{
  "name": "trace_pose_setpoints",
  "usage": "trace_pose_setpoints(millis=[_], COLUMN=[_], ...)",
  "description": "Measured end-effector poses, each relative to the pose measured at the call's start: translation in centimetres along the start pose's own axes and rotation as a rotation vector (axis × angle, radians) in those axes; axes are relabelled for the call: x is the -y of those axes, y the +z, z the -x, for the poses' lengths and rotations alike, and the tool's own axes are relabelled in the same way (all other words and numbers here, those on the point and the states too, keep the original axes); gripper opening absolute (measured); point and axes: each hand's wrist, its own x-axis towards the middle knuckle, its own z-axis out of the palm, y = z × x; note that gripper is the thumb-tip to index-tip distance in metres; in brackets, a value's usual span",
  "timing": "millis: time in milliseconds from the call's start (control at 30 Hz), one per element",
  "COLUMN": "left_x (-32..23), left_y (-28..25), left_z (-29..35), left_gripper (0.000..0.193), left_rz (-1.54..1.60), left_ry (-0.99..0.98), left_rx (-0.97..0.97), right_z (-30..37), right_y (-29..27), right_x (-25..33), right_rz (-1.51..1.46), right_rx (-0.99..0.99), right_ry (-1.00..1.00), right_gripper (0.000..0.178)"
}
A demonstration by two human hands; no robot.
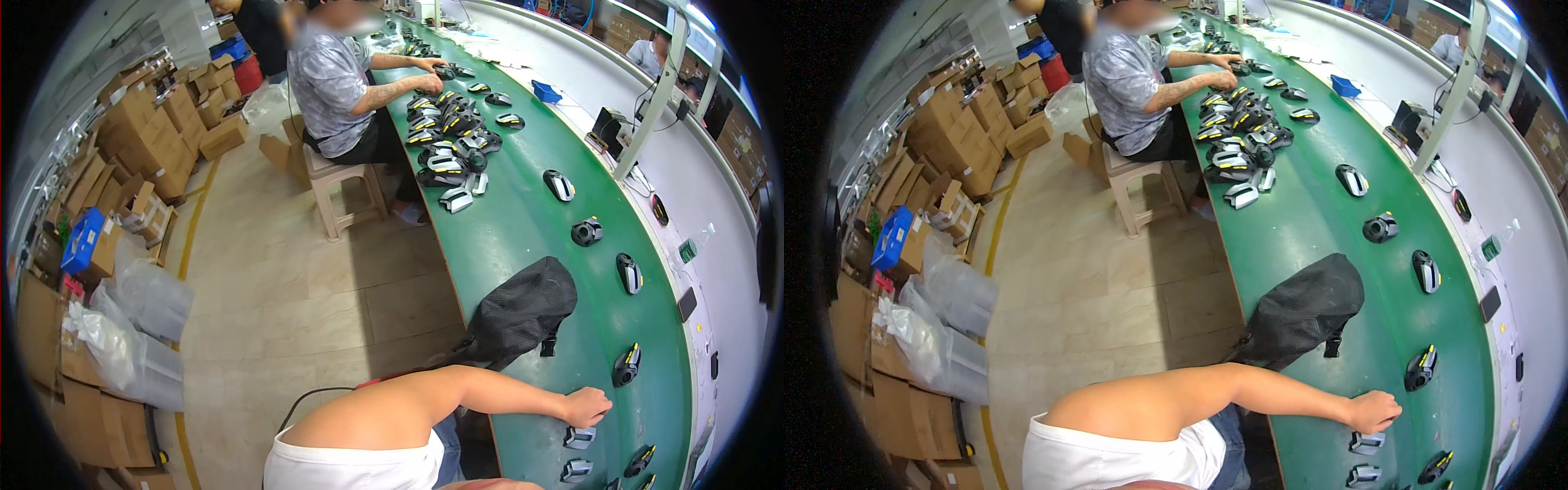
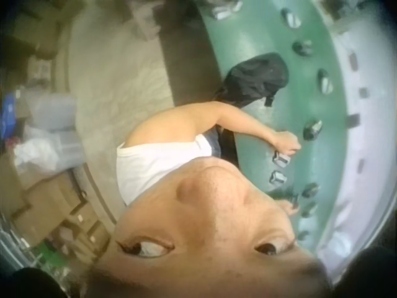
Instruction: Assembling small electronic components on a production line table.
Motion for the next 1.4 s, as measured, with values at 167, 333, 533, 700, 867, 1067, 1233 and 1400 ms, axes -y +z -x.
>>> trace_pose_setpoints(millis=[167,333,533,700,867,1067,1233,1400], left_x=[0.2,0.1,0.3,-0.3,-0.2,-0.4,-0.4,-1.1], left_y=[0.1,0.7,0.3,0.5,0.6,0.9,0.5,0.9], left_z=[0.1,-0.2,0.1,-0.3,-0.2,0.0,0.0,-1.1], left_gripper=[0.013,0.014,0.015,0.017,0.018,0.018,0.020,0.019], left_rz=[-0.010,-0.016,-0.032,-0.036,-0.049,-0.102,-0.091,-0.075], left_ry=[-0.007,0.027,0.021,0.026,-0.022,-0.022,-0.040,-0.015], left_rx=[0.001,-0.007,-0.008,0.004,0.032,0.023,0.019,0.054], right_z=[0.4,0.1,0.4,-0.2,-1.1,-1.7,-0.9,-1.1], right_y=[0.8,0.5,1.0,0.9,-0.2,-1.0,-1.6,-0.2], right_x=[-2.9,-2.1,-2.4,-0.2,2.5,6.2,7.6,-1.5], right_rz=[-0.051,-0.028,0.016,0.058,0.137,0.193,0.257,0.185], right_rx=[0.012,0.029,0.096,0.116,0.165,0.228,0.270,0.260], right_ry=[0.021,0.033,0.002,-0.026,-0.081,-0.158,-0.188,-0.078], right_gripper=[0.022,0.021,0.018,0.015,0.013,0.013,0.015,0.020])
